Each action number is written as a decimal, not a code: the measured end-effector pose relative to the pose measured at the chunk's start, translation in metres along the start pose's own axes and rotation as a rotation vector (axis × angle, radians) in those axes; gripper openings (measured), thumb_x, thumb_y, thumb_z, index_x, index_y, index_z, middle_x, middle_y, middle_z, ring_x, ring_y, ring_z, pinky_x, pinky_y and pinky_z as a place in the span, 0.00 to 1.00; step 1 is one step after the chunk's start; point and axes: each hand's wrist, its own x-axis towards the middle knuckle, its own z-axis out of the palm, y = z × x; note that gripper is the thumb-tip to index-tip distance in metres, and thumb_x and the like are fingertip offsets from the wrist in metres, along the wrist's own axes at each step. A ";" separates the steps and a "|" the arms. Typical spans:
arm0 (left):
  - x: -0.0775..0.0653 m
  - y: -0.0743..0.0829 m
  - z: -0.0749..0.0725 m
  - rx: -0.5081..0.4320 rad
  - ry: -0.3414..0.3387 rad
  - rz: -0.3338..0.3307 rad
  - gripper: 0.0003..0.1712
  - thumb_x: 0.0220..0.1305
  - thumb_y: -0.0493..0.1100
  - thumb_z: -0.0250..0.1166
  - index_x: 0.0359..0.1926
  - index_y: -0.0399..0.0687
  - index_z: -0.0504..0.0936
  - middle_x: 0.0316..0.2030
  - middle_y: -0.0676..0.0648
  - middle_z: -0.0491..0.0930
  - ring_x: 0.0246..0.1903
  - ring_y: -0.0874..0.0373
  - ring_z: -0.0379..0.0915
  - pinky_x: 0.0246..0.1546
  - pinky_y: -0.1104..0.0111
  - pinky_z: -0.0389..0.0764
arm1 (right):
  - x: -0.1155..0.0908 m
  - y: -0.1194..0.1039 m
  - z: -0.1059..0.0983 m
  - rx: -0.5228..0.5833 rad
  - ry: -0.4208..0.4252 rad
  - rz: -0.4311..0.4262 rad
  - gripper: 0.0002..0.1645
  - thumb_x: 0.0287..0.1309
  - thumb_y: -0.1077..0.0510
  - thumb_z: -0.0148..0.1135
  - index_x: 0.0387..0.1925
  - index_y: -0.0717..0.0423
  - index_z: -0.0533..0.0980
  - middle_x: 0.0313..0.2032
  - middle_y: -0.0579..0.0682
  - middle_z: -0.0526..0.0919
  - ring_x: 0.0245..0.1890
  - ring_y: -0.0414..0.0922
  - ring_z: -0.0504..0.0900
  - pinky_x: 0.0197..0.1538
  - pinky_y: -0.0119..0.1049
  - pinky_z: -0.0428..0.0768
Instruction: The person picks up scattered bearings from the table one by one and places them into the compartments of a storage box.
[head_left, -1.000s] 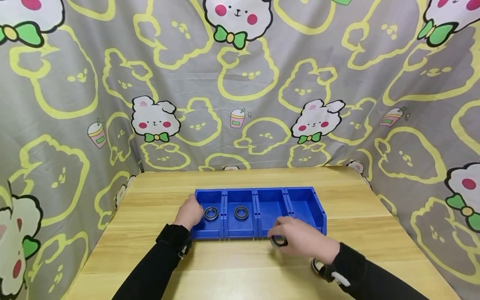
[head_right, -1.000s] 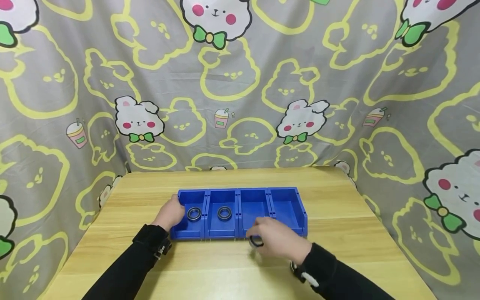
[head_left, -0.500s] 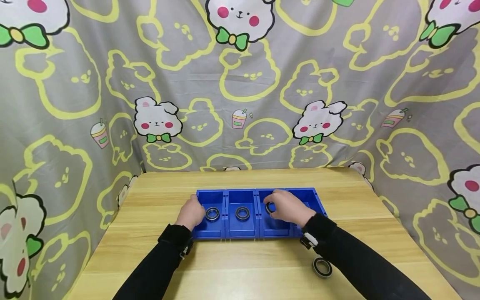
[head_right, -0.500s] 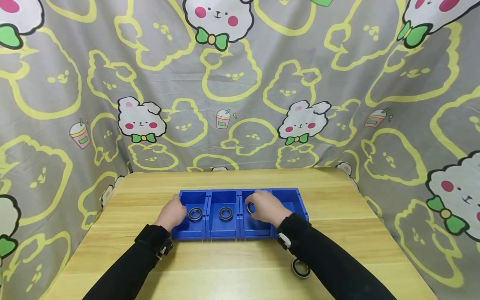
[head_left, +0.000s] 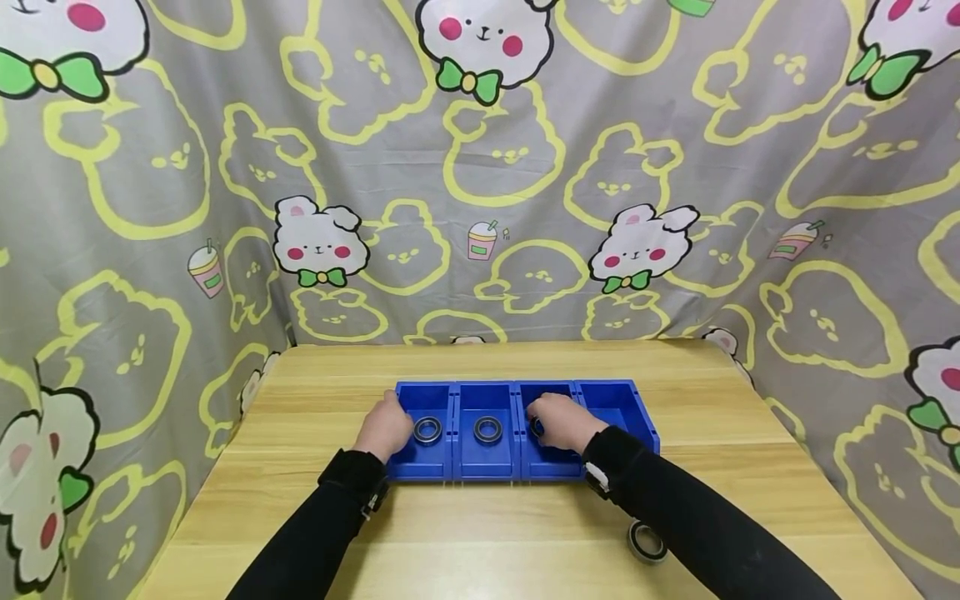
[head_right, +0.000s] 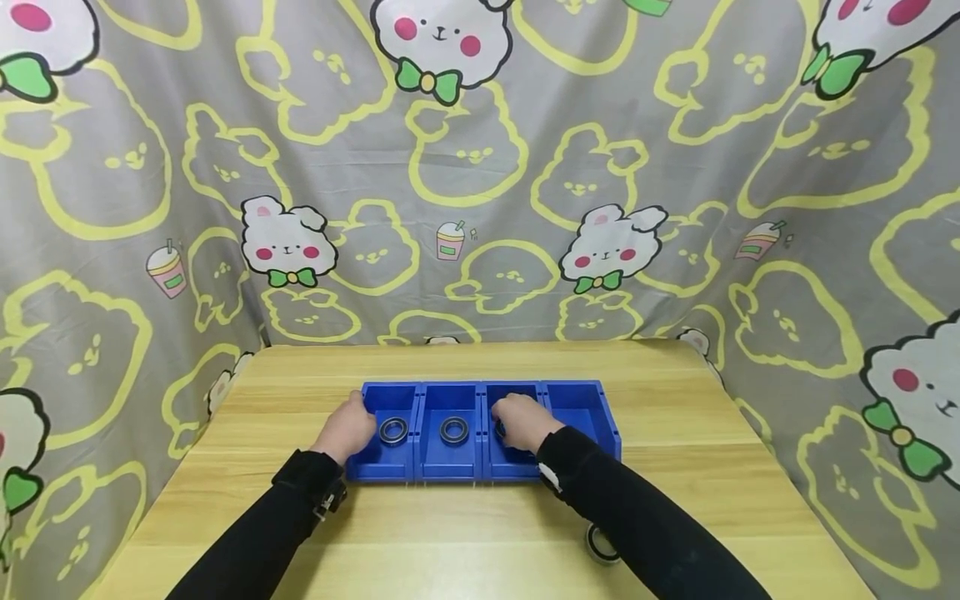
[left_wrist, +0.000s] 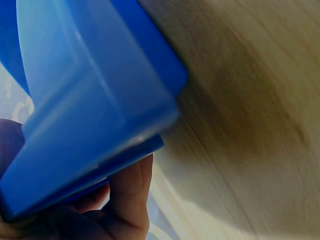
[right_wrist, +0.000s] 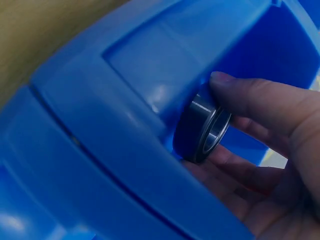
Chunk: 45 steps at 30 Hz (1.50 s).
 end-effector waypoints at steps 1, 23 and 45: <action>0.000 0.000 -0.001 0.001 0.001 0.001 0.35 0.70 0.38 0.53 0.71 0.23 0.54 0.43 0.33 0.79 0.27 0.49 0.73 0.30 0.59 0.74 | 0.001 0.001 0.002 -0.016 0.003 -0.009 0.12 0.47 0.69 0.74 0.37 0.63 0.84 0.36 0.55 0.86 0.41 0.54 0.83 0.50 0.49 0.80; -0.003 -0.002 -0.003 0.009 0.019 0.013 0.34 0.69 0.37 0.54 0.69 0.20 0.55 0.45 0.30 0.79 0.31 0.48 0.76 0.38 0.54 0.79 | 0.011 -0.004 0.018 -0.093 -0.020 0.037 0.12 0.48 0.69 0.75 0.31 0.60 0.78 0.30 0.54 0.81 0.36 0.53 0.81 0.47 0.49 0.80; -0.004 0.001 -0.003 -0.021 0.006 0.018 0.34 0.68 0.37 0.53 0.69 0.21 0.55 0.45 0.30 0.79 0.32 0.47 0.76 0.38 0.53 0.78 | -0.029 -0.014 -0.030 0.006 0.086 0.085 0.19 0.55 0.63 0.74 0.49 0.59 0.82 0.48 0.58 0.78 0.51 0.58 0.75 0.53 0.50 0.76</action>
